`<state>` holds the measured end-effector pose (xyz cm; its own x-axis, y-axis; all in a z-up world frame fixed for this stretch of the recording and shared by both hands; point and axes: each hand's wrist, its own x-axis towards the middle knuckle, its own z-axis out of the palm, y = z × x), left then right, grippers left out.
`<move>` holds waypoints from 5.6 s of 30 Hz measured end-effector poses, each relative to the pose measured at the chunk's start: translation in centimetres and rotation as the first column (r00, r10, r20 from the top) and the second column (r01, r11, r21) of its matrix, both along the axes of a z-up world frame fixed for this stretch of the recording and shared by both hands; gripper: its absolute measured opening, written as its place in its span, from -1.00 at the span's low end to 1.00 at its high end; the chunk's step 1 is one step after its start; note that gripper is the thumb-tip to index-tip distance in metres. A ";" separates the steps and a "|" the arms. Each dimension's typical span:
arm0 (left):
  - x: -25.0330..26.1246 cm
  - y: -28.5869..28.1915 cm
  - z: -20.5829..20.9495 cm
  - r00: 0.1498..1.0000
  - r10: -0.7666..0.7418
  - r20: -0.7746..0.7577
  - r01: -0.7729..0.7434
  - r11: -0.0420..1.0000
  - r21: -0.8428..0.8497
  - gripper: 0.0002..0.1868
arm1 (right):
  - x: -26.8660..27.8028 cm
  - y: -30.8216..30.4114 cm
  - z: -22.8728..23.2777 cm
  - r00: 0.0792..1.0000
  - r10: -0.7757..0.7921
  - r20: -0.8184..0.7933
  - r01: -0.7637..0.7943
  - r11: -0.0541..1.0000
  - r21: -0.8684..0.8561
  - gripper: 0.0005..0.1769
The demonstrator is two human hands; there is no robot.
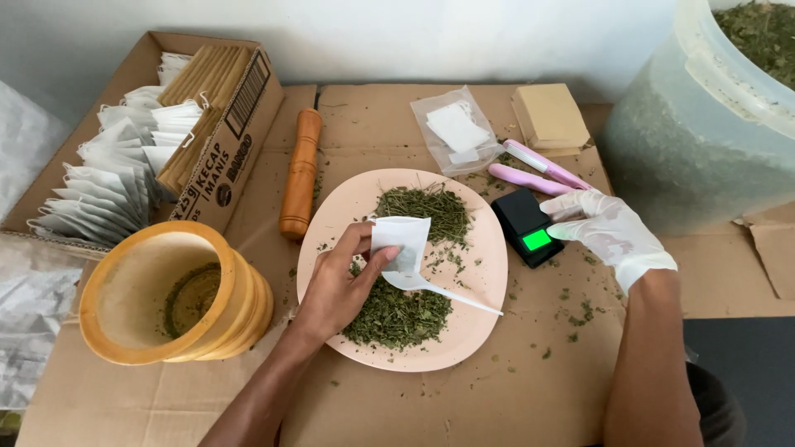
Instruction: Filling small filter bags with dried tea leaves using a spoon and sealing them with a hair straightener.
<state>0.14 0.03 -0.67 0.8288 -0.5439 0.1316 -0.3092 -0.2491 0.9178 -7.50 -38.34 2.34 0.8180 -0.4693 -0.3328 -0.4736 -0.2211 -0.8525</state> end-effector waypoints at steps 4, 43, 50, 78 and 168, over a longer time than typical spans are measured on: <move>0.2 0.2 -0.4 0.991 0.012 0.135 -0.018 0.999 0.042 -0.67 | 0.2 1.5 1.6 0.997 -0.069 -0.044 0.067 0.997 -0.037 -0.70; -0.6 0.1 1.7 0.975 -0.212 0.062 0.219 0.966 -0.135 -0.89 | 0.0 19.7 1.6 0.850 0.066 0.522 -0.238 0.933 0.269 -0.62; -0.5 0.0 2.5 0.959 -0.282 0.017 0.282 0.954 -0.100 -0.89 | 0.5 18.0 0.1 0.904 0.070 0.421 -0.223 0.919 0.326 -0.66; -0.2 -0.5 0.5 0.993 -0.117 -0.023 0.104 0.946 -0.307 -0.87 | 0.9 16.7 -1.0 0.941 0.064 0.333 -0.184 0.922 0.341 -0.73; 0.3 -0.3 0.0 0.591 -0.024 0.807 -0.079 0.993 0.087 -0.90 | 2.7 13.0 1.2 0.603 -0.075 0.794 0.088 0.996 0.027 -0.36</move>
